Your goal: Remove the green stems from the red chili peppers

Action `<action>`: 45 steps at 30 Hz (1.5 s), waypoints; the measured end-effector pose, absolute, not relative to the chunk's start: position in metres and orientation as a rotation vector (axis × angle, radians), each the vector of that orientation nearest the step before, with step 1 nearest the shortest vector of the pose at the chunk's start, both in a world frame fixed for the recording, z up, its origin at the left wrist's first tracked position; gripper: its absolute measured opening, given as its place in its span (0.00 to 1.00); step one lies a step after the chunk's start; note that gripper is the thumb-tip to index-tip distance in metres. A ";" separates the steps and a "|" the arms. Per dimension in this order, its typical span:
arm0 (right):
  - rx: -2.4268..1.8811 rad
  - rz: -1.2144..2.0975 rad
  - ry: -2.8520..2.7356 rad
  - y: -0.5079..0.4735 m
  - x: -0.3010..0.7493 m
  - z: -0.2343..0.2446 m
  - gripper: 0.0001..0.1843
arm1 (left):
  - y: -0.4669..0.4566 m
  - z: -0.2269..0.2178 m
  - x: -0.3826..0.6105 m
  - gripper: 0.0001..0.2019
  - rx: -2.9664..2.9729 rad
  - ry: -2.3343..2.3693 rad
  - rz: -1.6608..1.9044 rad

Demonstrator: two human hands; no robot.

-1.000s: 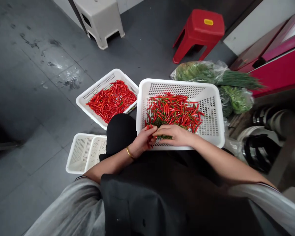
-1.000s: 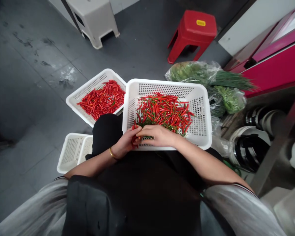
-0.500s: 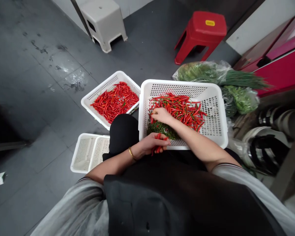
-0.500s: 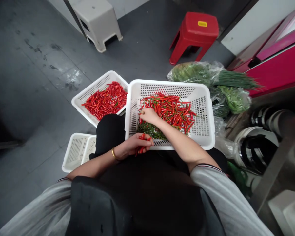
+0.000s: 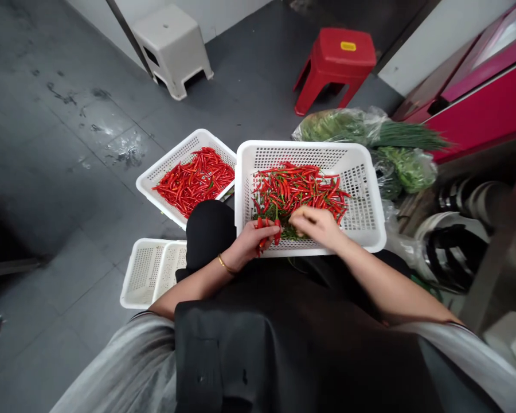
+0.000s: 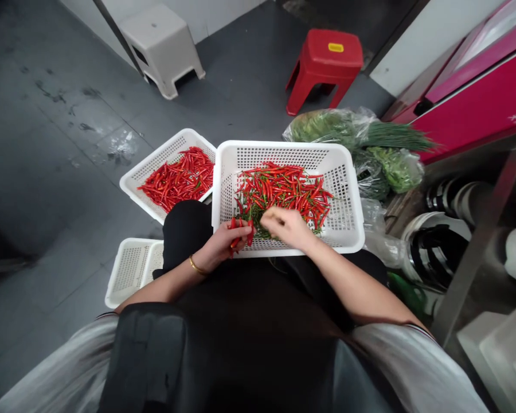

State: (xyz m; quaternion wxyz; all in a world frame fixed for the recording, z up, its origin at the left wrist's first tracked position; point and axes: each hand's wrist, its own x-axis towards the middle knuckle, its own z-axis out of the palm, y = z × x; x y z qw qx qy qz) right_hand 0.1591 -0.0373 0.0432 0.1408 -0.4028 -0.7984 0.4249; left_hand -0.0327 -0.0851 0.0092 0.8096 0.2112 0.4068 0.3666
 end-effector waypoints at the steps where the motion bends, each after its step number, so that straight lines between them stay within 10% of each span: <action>1: -1.265 1.385 -2.218 -0.032 0.158 0.045 0.25 | -0.086 0.011 -0.033 0.16 0.540 0.897 0.753; 5: -1.197 1.630 -2.380 -0.023 0.147 0.050 0.26 | -0.086 0.016 -0.036 0.16 0.746 0.942 0.634; 12: -1.129 0.382 -2.686 -0.057 0.138 0.043 0.24 | -0.089 0.021 -0.034 0.17 0.697 0.877 0.606; 17: -1.507 0.145 -2.763 -0.036 0.154 0.042 0.23 | -0.079 0.041 -0.050 0.15 0.793 0.802 0.463; 23: -1.560 0.404 -3.250 0.000 0.146 0.015 0.19 | -0.003 0.033 -0.164 0.11 1.026 1.504 0.945; 28: -1.270 0.366 -3.333 0.012 0.100 -0.021 0.20 | 0.030 0.024 -0.226 0.24 1.481 1.969 0.541; 39: -1.447 1.823 -1.529 -0.014 0.150 0.004 0.10 | -0.034 0.017 -0.038 0.05 1.605 1.187 0.602; 45: -1.431 1.669 -1.775 -0.033 0.178 0.012 0.15 | -0.029 0.015 -0.004 0.08 1.791 1.182 0.358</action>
